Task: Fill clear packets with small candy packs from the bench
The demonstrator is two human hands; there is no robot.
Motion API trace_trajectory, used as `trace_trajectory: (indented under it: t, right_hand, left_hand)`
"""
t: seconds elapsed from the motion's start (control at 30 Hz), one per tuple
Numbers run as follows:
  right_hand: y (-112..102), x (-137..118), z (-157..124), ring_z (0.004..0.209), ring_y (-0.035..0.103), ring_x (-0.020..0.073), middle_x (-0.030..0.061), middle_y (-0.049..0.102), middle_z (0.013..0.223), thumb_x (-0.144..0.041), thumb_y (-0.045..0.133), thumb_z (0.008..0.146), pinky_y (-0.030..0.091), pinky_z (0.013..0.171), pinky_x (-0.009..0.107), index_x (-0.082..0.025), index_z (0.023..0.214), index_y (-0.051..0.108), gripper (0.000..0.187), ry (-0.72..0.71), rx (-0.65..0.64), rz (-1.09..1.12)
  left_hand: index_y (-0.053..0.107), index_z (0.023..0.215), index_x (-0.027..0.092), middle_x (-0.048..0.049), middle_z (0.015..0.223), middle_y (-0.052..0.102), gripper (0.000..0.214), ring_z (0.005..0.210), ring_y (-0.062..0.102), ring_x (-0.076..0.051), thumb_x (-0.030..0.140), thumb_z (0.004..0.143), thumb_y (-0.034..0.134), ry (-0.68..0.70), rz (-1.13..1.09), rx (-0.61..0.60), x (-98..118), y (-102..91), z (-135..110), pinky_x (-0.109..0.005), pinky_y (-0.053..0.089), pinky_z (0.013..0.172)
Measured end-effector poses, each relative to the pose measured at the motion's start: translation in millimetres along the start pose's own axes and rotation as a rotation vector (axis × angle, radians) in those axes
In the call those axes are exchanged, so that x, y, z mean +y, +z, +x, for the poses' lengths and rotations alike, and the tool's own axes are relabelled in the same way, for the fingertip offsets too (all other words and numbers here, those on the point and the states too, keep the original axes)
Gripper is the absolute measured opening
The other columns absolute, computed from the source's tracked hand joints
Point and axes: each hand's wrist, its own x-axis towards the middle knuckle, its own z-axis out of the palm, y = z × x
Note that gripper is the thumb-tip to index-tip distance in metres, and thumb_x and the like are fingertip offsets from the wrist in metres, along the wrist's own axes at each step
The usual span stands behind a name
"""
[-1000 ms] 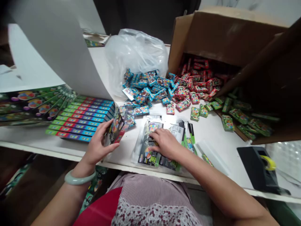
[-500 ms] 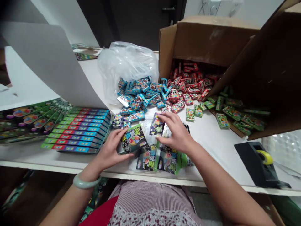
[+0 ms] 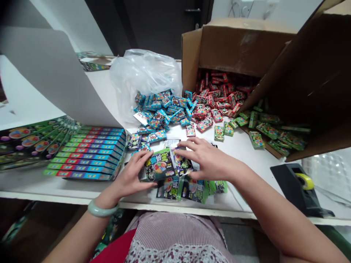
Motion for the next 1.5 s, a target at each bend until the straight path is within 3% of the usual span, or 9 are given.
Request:
trace_trajectory:
  t: [0.2,0.37,0.53,0.87,0.97,1.07,1.17,1.3,1.5]
  right_hand:
    - [5.7,-6.2,13.3,0.128,0.04,0.0329,0.0174,0.046,0.139,-0.02,0.069,0.073,0.038,0.105,0.05,-0.016,0.135,0.049,0.066,0.029,-0.045,0.048]
    - [19.3,-8.9,15.5,0.133,0.039,0.027,0.014,0.033,0.15,-0.019,0.066,0.075,0.04,0.108,0.042,-0.02,0.145,0.029,0.079,0.082,0.055,0.311]
    - [46.3,-20.5,17.4,0.102,0.063,0.0209,0.0088,0.065,0.117,-0.016,0.049,0.088,0.055,0.088,0.038,-0.022,0.134,0.045,0.047,0.32,0.232,0.475]
    - [72.8,-28.5,34.8,0.085,0.066,0.0209,0.009,0.069,0.101,-0.025,0.054,0.086,0.056,0.074,0.038,-0.02,0.123,0.053,0.037,0.437,0.253,0.751]
    - [71.0,-15.8,46.2,0.085,0.067,0.0189,0.0101,0.068,0.105,-0.029,0.05,0.09,0.056,0.073,0.035,-0.02,0.125,0.05,0.037,0.45,0.386,0.834]
    - [70.6,11.6,79.5,0.087,0.066,0.0192,0.0088,0.07,0.101,-0.035,0.048,0.093,0.053,0.078,0.035,-0.02,0.114,0.059,0.028,0.437,0.446,0.682]
    - [78.2,33.6,130.0,0.103,0.062,0.0221,0.0093,0.068,0.11,-0.032,0.05,0.093,0.047,0.09,0.036,-0.02,0.105,0.064,0.022,0.418,0.274,0.319]
    - [96.4,41.8,179.1,0.108,0.057,0.0301,0.0163,0.065,0.109,-0.028,0.075,0.073,0.044,0.09,0.04,-0.015,0.102,0.064,0.034,0.442,0.165,0.214]
    - [101.9,51.1,168.1,0.101,0.057,0.0215,0.0083,0.059,0.112,-0.035,0.08,0.064,0.046,0.083,0.031,-0.017,0.11,0.054,0.056,0.479,0.198,0.295]
  left_hand:
    - [0.021,0.147,0.024,-0.0136,0.132,0.04,0.099,0.123,0.041,-0.033,0.045,0.069,0.077,0.015,-0.088,-0.037,4.1,5.4,7.6,-0.051,0.038,0.105]
    - [0.023,0.146,0.024,-0.0139,0.13,0.042,0.098,0.122,0.043,-0.034,0.044,0.068,0.077,-0.028,-0.058,0.018,4.9,9.6,5.8,-0.053,0.04,0.103]
    - [0.026,0.145,0.022,-0.015,0.127,0.045,0.091,0.118,0.044,-0.034,0.042,0.071,0.076,-0.063,0.032,0.063,3.8,13.7,0.4,-0.054,0.041,0.1]
    - [0.025,0.145,0.019,-0.0163,0.127,0.045,0.094,0.12,0.045,-0.034,0.041,0.069,0.077,-0.054,0.007,0.033,11.4,22.8,2.4,-0.051,0.041,0.101]
    - [0.026,0.145,0.021,-0.0156,0.129,0.044,0.093,0.122,0.044,-0.034,0.04,0.069,0.077,-0.124,0.003,0.047,6.1,14.4,-5.4,-0.054,0.04,0.103]
    - [0.027,0.144,0.023,-0.0147,0.131,0.042,0.092,0.124,0.043,-0.034,0.04,0.069,0.077,-0.173,-0.051,0.069,1.0,2.4,-16.9,-0.054,0.04,0.104]
    - [0.027,0.144,0.024,-0.0142,0.132,0.041,0.091,0.125,0.044,-0.034,0.041,0.07,0.077,-0.206,-0.083,0.114,0.1,-5.0,-26.6,-0.054,0.041,0.104]
    - [0.028,0.144,0.024,-0.0145,0.133,0.041,0.091,0.124,0.044,-0.033,0.04,0.069,0.077,-0.237,-0.094,0.149,-1.7,-5.2,-36.4,-0.054,0.041,0.104]
    - [0.028,0.144,0.026,-0.0132,0.132,0.041,0.089,0.124,0.044,-0.034,0.042,0.07,0.076,-0.265,-0.105,0.188,-13.1,-6.5,-42.7,-0.056,0.039,0.105]
